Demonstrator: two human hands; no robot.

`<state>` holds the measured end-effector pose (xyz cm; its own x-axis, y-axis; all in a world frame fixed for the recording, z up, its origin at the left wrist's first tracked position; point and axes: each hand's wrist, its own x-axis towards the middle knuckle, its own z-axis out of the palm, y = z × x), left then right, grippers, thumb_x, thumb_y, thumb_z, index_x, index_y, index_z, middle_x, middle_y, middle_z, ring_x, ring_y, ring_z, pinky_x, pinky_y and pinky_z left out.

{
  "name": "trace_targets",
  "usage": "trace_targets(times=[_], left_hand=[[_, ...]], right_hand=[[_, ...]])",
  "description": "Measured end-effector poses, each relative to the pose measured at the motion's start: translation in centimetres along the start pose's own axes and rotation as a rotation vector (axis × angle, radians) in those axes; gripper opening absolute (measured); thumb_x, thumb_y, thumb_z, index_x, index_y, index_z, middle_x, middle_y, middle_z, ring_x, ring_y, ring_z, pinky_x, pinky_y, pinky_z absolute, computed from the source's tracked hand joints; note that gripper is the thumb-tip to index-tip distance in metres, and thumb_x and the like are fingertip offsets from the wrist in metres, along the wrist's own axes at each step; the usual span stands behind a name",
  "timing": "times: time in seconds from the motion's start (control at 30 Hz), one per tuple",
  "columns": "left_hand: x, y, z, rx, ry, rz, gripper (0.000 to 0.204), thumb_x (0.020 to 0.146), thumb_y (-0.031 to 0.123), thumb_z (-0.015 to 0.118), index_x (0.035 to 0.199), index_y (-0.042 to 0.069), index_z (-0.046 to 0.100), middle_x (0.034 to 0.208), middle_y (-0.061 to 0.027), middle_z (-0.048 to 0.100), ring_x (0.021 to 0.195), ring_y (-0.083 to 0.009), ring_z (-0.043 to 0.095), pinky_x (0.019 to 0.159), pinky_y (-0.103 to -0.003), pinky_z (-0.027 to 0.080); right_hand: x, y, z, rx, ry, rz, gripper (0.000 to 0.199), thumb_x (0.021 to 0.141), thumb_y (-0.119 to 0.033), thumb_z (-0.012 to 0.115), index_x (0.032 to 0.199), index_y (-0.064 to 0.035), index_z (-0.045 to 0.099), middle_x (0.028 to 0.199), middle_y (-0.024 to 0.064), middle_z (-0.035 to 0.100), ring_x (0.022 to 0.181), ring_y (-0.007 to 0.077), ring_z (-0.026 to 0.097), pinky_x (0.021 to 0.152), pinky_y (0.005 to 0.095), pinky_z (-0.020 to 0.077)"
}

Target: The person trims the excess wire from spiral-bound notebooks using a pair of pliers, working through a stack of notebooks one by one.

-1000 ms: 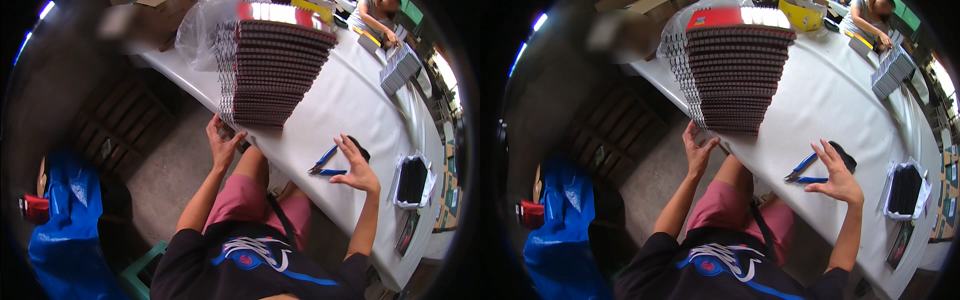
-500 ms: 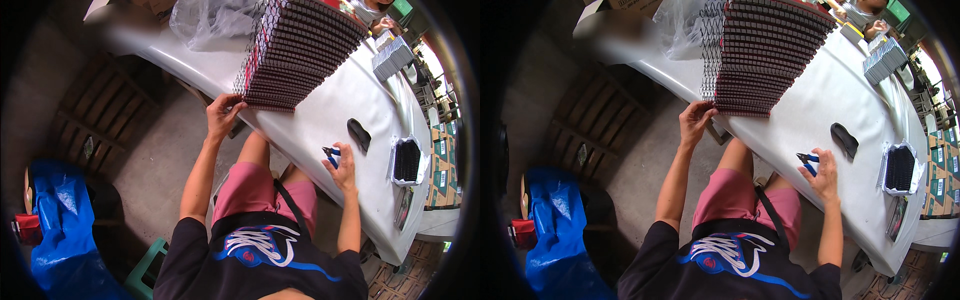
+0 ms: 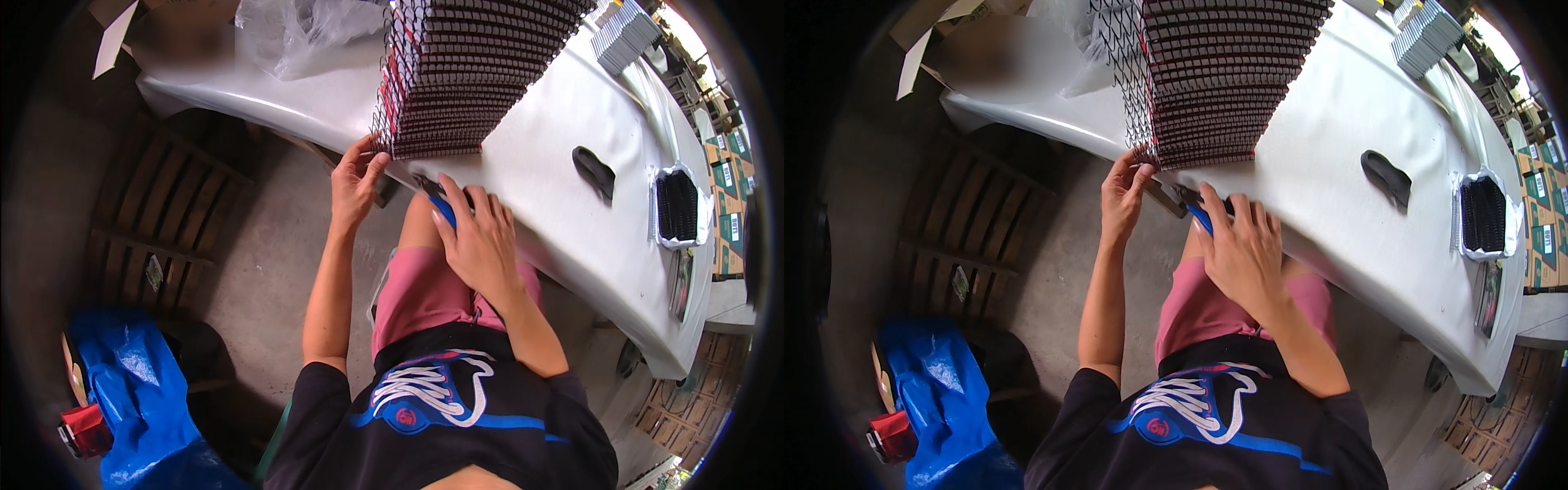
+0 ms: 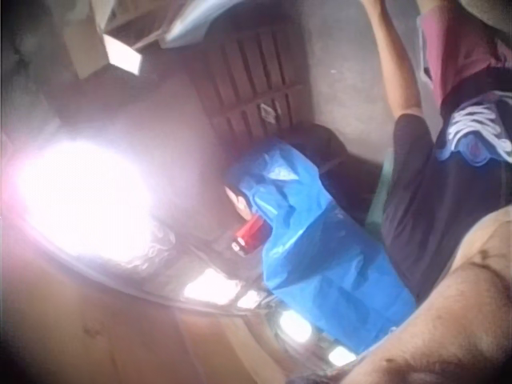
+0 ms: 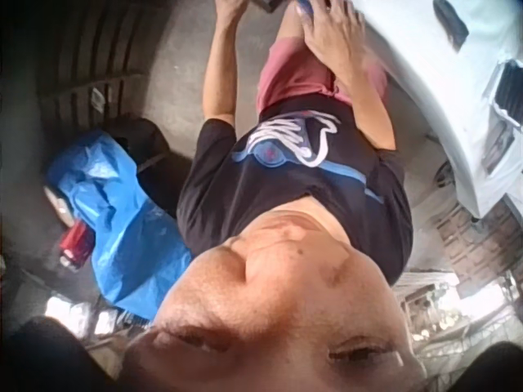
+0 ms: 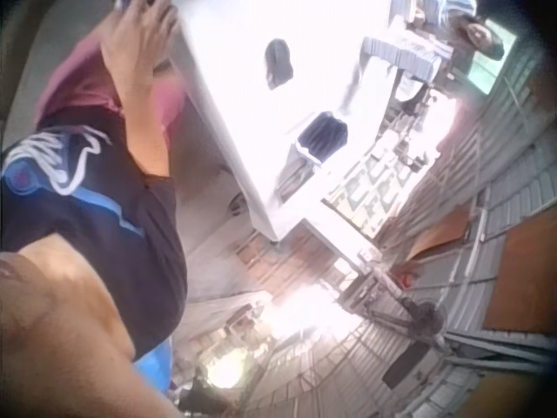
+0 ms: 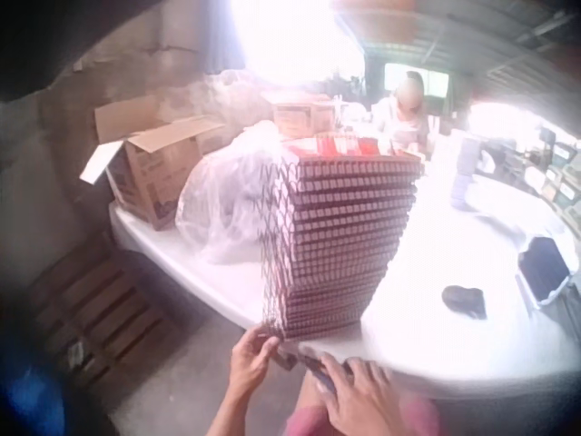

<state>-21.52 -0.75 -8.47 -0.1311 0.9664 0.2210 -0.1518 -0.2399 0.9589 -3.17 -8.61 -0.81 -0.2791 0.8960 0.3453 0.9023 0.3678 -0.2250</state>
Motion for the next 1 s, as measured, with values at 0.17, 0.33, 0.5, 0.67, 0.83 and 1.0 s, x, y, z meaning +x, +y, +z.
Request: trace_targets(times=[0.17,0.33,0.5,0.67,0.83,1.0], left_hand=[[-0.6,-0.2,-0.1,-0.061,0.03,-0.084,0.026,0.089,0.017,0.061,0.106,-0.001,0.057,0.093,-0.0044,0.064,0.082,-0.0093,0.058,0.07,-0.022,0.046],[-0.3,-0.3,0.6,-0.121,0.056,-0.073,0.024,0.09,0.018,0.06,0.104,-0.001,0.057,0.09,-0.0041,0.063,0.078,-0.0098,0.058,0.068,-0.023,0.046],[-0.4,-1.0,0.7,-0.183,0.089,-0.025,0.021,0.09,0.016,0.059,0.101,-0.002,0.058,0.086,-0.0038,0.062,0.073,-0.0092,0.056,0.068,-0.023,0.046],[-0.4,-1.0,0.9,-0.168,0.105,-0.006,0.021,0.09,0.015,0.06,0.1,-0.003,0.058,0.085,-0.0038,0.062,0.072,-0.0094,0.056,0.069,-0.023,0.046],[-0.4,-0.8,1.0,-0.156,0.118,-0.002,0.022,0.089,0.016,0.06,0.101,-0.003,0.058,0.085,-0.0033,0.062,0.072,-0.0089,0.055,0.068,-0.022,0.045],[-0.4,-0.8,1.2,-0.139,0.152,0.016,0.018,0.09,0.012,0.059,0.101,-0.003,0.059,0.085,-0.0041,0.062,0.072,-0.009,0.056,0.068,-0.022,0.046]], right_hand=[[1.9,-1.8,1.7,-0.074,-0.069,0.085,0.041,0.08,-0.03,0.061,0.117,-0.0144,0.053,0.092,0.0091,0.053,0.086,0.0262,0.052,0.074,0.0412,0.039],[2.5,-2.1,2.3,-0.192,0.008,0.102,0.041,0.079,-0.031,0.061,0.117,-0.0155,0.054,0.093,0.0084,0.053,0.085,0.0254,0.052,0.073,0.0406,0.0367],[2.9,-2.5,3.1,-0.215,-0.023,0.132,0.041,0.08,-0.032,0.06,0.117,-0.0158,0.054,0.096,0.0086,0.053,0.086,0.0266,0.052,0.074,0.0419,0.0364],[3.0,-2.7,3.3,-0.159,-0.07,0.188,0.04,0.081,-0.032,0.059,0.117,-0.0152,0.053,0.1,0.0109,0.054,0.091,0.0297,0.054,0.078,0.0466,0.0393],[3.4,-2.4,3.7,-0.125,-0.062,0.183,0.038,0.081,-0.031,0.059,0.114,-0.0135,0.053,0.099,0.0118,0.056,0.09,0.0313,0.056,0.078,0.0485,0.0413],[3.9,-2.0,4.0,-0.109,-0.04,0.122,0.034,0.079,-0.03,0.061,0.105,-0.0092,0.053,0.095,0.0136,0.058,0.09,0.0323,0.058,0.075,0.0464,0.0441]])
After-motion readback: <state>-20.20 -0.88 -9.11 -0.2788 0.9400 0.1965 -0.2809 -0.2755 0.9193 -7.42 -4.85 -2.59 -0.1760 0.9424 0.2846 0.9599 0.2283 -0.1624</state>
